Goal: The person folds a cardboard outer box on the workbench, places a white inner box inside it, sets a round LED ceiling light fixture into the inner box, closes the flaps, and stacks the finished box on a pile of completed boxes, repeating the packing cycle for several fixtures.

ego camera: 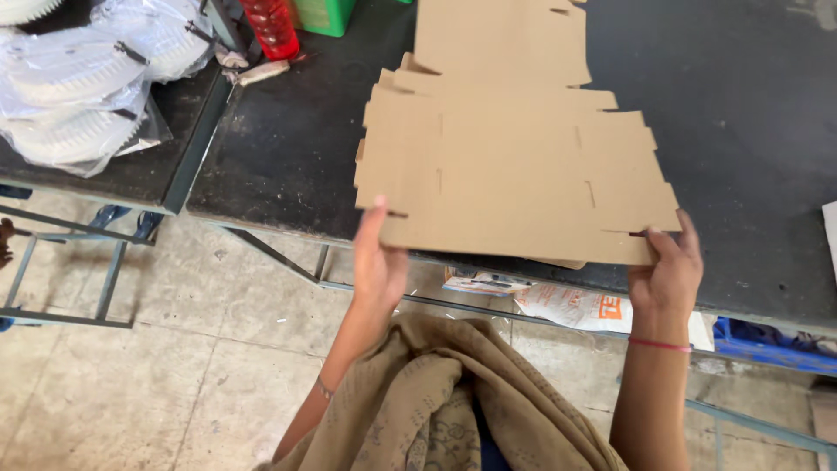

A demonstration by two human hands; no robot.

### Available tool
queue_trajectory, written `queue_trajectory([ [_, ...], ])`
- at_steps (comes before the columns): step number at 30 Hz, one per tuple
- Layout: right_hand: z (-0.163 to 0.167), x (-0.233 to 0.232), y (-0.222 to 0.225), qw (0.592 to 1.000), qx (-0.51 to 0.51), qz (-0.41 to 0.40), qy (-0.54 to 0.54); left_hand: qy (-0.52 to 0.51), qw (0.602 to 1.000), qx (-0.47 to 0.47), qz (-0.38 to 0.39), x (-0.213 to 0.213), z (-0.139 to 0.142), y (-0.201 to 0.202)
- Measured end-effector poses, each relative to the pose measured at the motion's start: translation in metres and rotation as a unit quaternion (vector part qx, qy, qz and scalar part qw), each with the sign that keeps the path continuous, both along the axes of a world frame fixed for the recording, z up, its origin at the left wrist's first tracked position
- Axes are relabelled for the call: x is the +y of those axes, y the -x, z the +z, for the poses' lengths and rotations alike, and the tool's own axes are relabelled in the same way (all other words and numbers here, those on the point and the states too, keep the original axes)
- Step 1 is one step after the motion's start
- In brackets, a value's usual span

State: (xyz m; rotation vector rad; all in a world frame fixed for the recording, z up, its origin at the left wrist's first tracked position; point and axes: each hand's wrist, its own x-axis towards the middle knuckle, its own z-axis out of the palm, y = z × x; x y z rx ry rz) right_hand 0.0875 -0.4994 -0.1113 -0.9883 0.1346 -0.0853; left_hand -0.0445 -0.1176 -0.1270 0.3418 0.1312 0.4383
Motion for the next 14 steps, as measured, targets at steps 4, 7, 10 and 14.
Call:
queue_trajectory([
  [4,-0.008,0.02,0.001,0.99,0.109,0.033,-0.086,-0.047,0.995,0.078,-0.029,0.011,-0.003,-0.024],
  [7,0.0,0.041,0.006,0.995,0.047,0.07,-0.049,-0.111,0.991,0.058,-0.036,0.031,-0.002,-0.03],
  [10,0.018,0.068,0.014,0.996,-0.071,0.04,0.025,-0.267,0.956,0.118,-0.018,0.038,-0.019,-0.044],
  [14,0.037,0.121,0.031,0.928,-0.099,0.012,0.358,-0.705,0.682,0.173,0.092,-0.001,-0.075,-0.094],
])
